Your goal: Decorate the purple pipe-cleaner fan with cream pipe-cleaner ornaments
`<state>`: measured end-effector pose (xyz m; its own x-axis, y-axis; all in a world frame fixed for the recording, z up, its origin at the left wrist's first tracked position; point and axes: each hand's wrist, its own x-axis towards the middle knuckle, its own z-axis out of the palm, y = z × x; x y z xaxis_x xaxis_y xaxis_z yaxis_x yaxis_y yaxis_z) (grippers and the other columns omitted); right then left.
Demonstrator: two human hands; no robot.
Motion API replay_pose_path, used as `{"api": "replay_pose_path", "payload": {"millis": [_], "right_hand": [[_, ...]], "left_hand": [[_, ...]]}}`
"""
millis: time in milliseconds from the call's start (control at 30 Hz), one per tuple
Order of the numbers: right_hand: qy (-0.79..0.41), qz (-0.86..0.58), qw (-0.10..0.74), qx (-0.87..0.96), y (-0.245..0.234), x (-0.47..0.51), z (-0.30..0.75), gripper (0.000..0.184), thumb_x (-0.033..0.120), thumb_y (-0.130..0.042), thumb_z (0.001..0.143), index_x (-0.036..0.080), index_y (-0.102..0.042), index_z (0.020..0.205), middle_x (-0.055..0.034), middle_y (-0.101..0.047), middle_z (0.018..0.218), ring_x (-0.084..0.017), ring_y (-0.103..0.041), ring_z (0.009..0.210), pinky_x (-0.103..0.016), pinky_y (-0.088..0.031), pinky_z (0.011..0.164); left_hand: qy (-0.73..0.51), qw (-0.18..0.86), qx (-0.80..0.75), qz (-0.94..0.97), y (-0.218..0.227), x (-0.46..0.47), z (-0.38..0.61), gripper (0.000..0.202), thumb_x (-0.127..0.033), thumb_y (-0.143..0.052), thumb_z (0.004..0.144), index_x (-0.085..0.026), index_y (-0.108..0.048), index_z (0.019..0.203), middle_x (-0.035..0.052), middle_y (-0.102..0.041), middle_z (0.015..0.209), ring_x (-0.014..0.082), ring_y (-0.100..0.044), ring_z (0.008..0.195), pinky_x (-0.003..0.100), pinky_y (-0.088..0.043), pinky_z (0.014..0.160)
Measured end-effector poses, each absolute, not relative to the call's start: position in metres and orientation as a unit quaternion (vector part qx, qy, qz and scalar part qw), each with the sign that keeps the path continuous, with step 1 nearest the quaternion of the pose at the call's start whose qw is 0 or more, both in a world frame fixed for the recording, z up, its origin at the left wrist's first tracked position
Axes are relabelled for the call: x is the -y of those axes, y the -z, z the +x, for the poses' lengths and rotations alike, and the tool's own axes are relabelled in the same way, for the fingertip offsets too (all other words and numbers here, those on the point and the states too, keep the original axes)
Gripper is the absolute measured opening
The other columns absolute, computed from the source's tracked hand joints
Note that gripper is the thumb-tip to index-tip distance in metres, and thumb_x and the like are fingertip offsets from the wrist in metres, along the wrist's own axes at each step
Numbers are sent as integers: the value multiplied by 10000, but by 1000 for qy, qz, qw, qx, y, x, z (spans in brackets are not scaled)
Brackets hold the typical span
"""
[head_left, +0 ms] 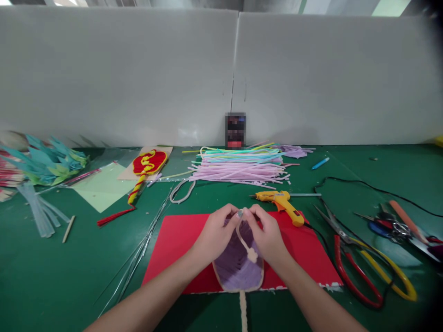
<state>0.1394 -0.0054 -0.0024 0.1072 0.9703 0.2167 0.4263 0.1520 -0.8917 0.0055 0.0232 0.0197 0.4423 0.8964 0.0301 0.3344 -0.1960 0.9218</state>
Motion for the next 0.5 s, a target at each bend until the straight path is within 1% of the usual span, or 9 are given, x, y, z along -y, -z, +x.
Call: {"api": "replay_pose_path", "payload": {"millis": [200,500], "right_hand": [[-313,-567,459,608,4,5,139,278,365,-379,873,204,-386,647,41,-385,596,-104,-403,572,-219,-320,547],[-290,-575,447,622,5,5,138,278,377,-377,867,205,-393,650,40,-391,596,-105,-398,564,-224,-322,544]], "left_hand": [[-293,499,-415,702,-16,-27,3,237,-304,-375,863,-172,-442,678,-33,-451,659,103,-429,656,214,-338,615],[-291,476,-430,710,-16,-26,2,253,-307,-379,862,-171,-428,654,-40,-438,626,95,-411,616,212,-319,582]]}}
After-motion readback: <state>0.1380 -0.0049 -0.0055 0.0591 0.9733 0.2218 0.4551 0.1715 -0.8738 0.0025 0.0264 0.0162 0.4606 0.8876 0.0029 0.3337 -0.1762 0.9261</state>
